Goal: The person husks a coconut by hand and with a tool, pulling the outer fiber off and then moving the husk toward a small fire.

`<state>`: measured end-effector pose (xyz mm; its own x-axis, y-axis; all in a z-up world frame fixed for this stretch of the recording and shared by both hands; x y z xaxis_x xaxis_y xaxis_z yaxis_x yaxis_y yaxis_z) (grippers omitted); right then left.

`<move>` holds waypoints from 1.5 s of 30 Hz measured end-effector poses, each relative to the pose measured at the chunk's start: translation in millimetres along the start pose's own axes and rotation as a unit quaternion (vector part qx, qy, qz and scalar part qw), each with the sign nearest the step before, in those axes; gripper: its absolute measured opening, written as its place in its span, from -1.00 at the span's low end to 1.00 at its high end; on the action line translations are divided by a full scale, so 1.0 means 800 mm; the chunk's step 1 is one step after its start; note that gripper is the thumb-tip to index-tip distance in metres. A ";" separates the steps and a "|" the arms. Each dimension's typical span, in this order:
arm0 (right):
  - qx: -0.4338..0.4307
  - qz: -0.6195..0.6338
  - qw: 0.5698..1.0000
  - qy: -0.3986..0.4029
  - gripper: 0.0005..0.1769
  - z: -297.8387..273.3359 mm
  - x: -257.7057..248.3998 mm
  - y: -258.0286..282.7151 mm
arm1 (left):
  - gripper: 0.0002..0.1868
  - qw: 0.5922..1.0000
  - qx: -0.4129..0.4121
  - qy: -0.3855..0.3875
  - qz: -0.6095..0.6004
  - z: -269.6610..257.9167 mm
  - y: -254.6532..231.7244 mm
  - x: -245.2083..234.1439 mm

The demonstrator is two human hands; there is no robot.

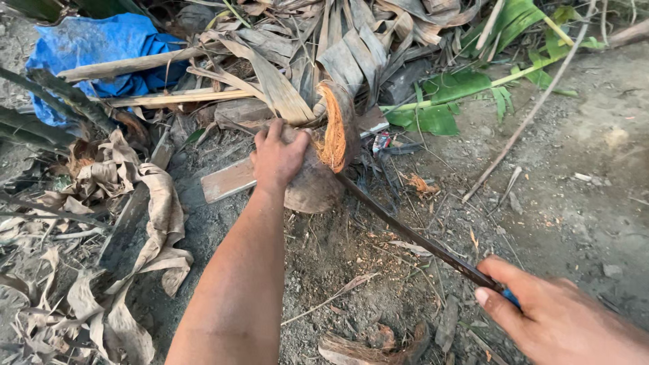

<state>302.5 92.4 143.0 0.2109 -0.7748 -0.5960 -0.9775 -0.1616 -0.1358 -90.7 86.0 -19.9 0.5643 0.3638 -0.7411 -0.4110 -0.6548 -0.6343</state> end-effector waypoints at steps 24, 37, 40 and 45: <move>0.016 -0.156 0.982 -0.106 -0.66 0.077 0.004 -0.028 | -0.30 0.993 0.099 -0.070 -0.005 -0.016 0.007 -0.011; 0.031 -0.101 0.994 -0.041 -0.51 0.060 -0.026 -0.007 | -0.24 0.993 0.092 -0.061 0.046 -0.031 -0.029 -0.003; 0.001 -0.136 0.990 -0.026 -0.46 0.082 -0.071 -0.008 | -0.30 0.976 0.191 -0.004 0.108 -0.015 -0.003 -0.004; -0.045 -0.198 0.968 -0.147 -0.42 0.100 -0.099 -0.003 | -0.45 0.933 0.351 -0.073 0.031 -0.016 0.038 -0.003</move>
<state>289.0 203.1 126.9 0.5498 -0.4351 -0.7130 -0.8132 -0.4737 -0.3380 -95.3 56.9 -34.7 0.4412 0.4599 -0.7706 -0.8362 -0.1011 -0.5391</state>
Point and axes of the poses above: each hand's wrist, its own z-axis towards the middle knuckle, its own x-axis out of the palm, y = z × x, the point moved 1 cm from there along z, towards the middle knuckle, and after that the axes turned 9 degrees about x, right-handed, at the moved point
